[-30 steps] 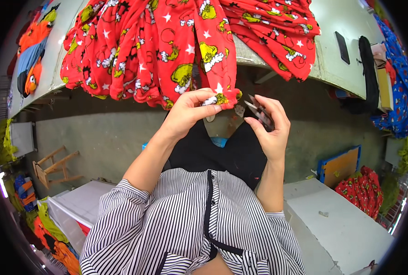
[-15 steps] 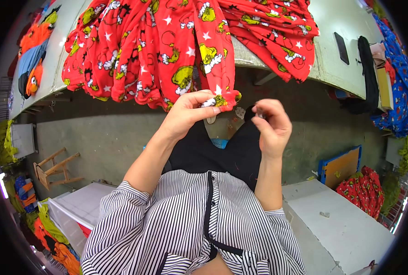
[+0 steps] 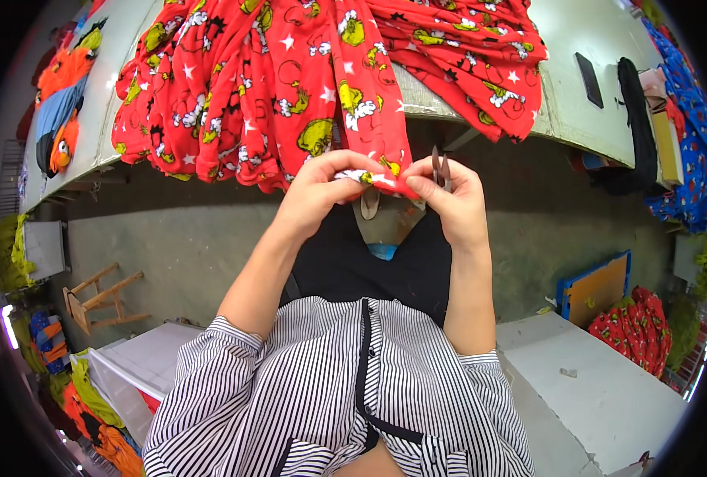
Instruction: The person trims loose threads from the cuffs and edges of fleece garments using thread snips.
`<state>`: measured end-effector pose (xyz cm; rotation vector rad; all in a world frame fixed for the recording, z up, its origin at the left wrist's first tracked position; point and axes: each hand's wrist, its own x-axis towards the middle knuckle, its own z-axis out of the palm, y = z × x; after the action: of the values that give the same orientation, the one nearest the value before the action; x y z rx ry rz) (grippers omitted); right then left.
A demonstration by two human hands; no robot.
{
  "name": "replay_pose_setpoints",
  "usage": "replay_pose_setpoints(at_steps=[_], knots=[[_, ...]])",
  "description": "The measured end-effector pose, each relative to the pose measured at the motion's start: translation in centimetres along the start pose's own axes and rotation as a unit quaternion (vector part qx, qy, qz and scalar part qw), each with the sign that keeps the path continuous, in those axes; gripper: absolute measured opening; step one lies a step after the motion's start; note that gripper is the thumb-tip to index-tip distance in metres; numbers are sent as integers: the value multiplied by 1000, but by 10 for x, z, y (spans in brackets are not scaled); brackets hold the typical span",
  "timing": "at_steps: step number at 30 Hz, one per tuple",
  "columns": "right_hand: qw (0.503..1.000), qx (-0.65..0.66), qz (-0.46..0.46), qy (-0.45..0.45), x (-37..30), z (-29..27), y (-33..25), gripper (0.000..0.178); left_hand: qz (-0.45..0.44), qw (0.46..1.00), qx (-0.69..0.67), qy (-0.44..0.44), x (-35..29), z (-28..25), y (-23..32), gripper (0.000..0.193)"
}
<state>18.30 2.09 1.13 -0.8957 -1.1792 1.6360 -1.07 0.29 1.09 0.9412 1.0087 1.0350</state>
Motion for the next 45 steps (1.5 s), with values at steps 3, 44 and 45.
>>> replay_pose_setpoints(at_steps=[3,44,45], knots=[[992,68,-5,106,4,-8,6,12,-62,997,-40,-37,3,-9,-3,22],[960,-135,-219,106,7,23,5,21,390,790,382,279,22,7,-22,34],[966,-93,-212,114,7,20,2,16,362,822,332,288,22,2,-23,34]])
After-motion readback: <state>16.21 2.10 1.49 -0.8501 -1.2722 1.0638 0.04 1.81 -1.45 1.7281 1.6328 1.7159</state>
